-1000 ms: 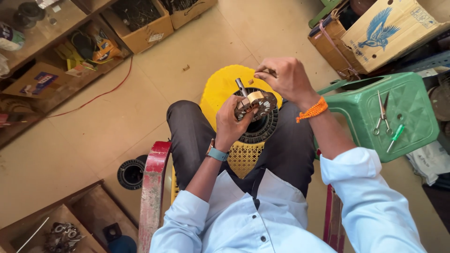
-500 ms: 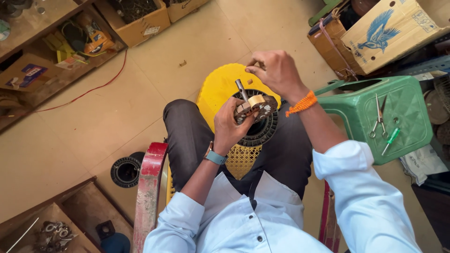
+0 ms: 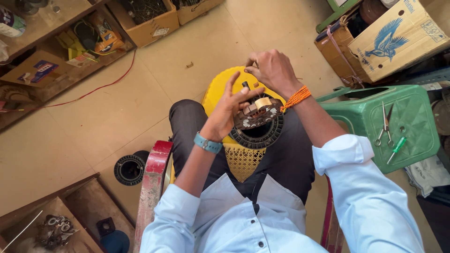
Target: The person sits on a chair and works on a cylindrical electrical component, likely a motor stator, resting on a yellow stool. They repeatedly insert small rectangular pieces into slots around the component and use a green-handled screwdriver to adjust or secure them.
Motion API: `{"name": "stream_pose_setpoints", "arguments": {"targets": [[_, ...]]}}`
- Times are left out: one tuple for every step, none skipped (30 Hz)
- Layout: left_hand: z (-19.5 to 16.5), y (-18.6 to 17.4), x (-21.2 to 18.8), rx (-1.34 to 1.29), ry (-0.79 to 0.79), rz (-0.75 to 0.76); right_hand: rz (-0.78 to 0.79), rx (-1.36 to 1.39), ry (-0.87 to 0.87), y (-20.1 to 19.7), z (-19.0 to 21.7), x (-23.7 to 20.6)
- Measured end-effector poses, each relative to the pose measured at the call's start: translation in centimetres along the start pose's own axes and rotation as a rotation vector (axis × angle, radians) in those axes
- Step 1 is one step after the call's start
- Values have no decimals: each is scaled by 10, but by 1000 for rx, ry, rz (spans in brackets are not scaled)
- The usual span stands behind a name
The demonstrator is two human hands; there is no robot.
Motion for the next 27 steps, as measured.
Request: {"name": "stream_pose_setpoints", "arguments": {"targets": [[7, 0, 2, 9, -41, -1, -16, -10, 13, -8, 4, -2], [4, 0, 4, 15, 11, 13, -49, 49, 6, -19, 11, -7], [0, 0, 6, 24, 63, 29, -85, 109, -3, -32, 17, -16], [-3, 0, 7, 33, 115, 45, -122, 169, -12, -45, 22, -27], [-3, -2, 7, 103, 138, 51, -116, 185, 13, -54, 24, -42], [-2, -3, 7, 169, 162, 56, -108, 200, 36, -61, 27, -61], [-1, -5, 7, 235, 187, 61, -124, 202, 69, -70, 30, -79], [-1, -4, 7, 256, 221, 78, -140, 205, 103, -74, 33, -97], [-2, -3, 7, 277, 255, 94, -150, 276, 186, -73, 34, -114], [-2, -2, 8, 301, 289, 113, -163, 347, 267, -71, 32, -129], [-4, 0, 7, 309, 316, 142, -198, 379, 242, -71, 39, -138], [-5, 1, 6, 320, 340, 172, -234, 413, 218, -68, 45, -146], [-7, 4, 5, 332, 361, 202, -272, 449, 196, -64, 50, -152], [-9, 4, 5, 348, 365, 204, -289, 472, 222, -57, 49, -157], [-11, 5, 5, 364, 368, 208, -307, 495, 249, -49, 48, -160], [-13, 7, 4, 382, 372, 213, -327, 519, 276, -42, 45, -164], [-14, 7, 5, 401, 349, 193, -345, 536, 305, -35, 42, -167], [-16, 7, 4, 421, 330, 174, -365, 553, 332, -28, 39, -169], [-17, 8, 3, 439, 312, 152, -381, 570, 357, -21, 35, -172], [-23, 14, 0, 467, 351, 169, -396, 592, 373, -14, 32, -175], [-27, 21, -4, 496, 388, 188, -411, 615, 390, -7, 29, -179], [-31, 28, -8, 523, 422, 207, -425, 637, 410, 0, 25, -183], [-32, 32, -12, 626, 447, 194, -430, 651, 417, 6, 21, -187], [-31, 37, -17, 726, 471, 184, -437, 663, 426, 11, 16, -191], [-30, 42, -20, 825, 493, 175, -444, 673, 436, 16, 12, -196], [-28, 43, -23, 861, 502, 150, -432, 692, 462, 21, 6, -200], [-28, 44, -24, 897, 516, 123, -419, 710, 483, 26, 1, -202]]}}
Point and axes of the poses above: each hand's wrist, its own x-axis towards the middle knuckle, its own y-axis out of the palm, z = x × y, the point moved 10 cm from there along x, towards the middle knuckle, and after that the axes turned 4 degrees about y, right-handed, at the moved point
